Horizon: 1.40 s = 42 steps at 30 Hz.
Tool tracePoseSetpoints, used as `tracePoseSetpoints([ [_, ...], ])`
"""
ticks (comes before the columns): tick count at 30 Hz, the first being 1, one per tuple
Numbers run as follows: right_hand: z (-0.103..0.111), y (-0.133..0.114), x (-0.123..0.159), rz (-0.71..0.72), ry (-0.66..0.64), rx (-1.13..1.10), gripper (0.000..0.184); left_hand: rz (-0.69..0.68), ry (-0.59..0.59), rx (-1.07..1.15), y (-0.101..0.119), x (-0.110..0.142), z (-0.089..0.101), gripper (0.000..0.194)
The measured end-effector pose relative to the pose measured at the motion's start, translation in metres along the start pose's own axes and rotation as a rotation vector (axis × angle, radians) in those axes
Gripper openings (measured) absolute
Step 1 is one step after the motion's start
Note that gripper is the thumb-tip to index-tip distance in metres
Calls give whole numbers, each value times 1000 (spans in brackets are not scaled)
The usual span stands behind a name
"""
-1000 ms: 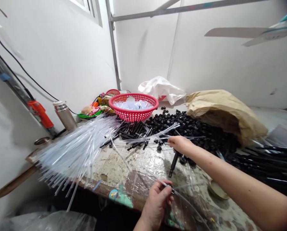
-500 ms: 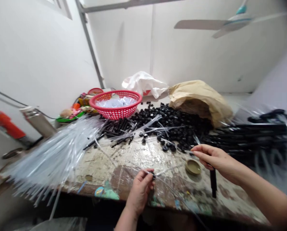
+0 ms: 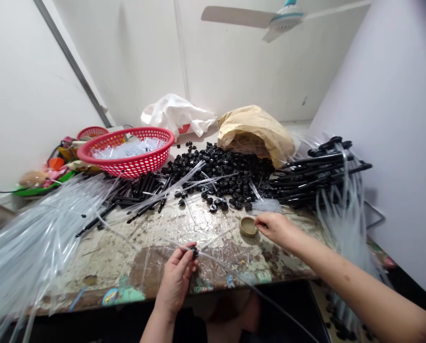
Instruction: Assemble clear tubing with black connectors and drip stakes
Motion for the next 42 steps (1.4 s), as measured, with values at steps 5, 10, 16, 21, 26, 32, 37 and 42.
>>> tracePoseSetpoints([
  [5, 0, 3, -2, 17, 10, -18, 17, -7, -5, 8, 1, -1, -2, 22],
  [10, 13, -27, 16, 33, 19, -193, 20, -29, 16, 50, 1, 0, -2, 23],
  [16, -38, -95, 34, 65, -232, -952, 22, -52, 60, 135, -1, 4, 1, 29],
  [21, -61, -123, 25, 120, -167, -907, 20, -88, 74, 191, -3, 6, 2, 24],
  [26, -59, -122, 16, 89, -112, -802, 20, -100, 73, 207, -5, 6, 3, 21],
  [32, -60, -126, 14, 130, -93, -724, 20, -94, 57, 220, -6, 6, 2, 21],
  [37, -59, -128, 14, 135, -63, -701, 21, -90, 53, 234, -6, 6, 2, 23],
  [42, -55, -129, 15, 156, -25, -702, 19, -92, 40, 244, -6, 6, 3, 21],
])
Point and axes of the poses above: each hand's wrist, its own x-axis away from the middle knuckle, its own z-axis out of the back of the hand, y = z × x, the point moved 9 cm from there along -x, towards the middle knuckle, and after that the axes turned 15 degrees about -y, right-handed, at the moved point
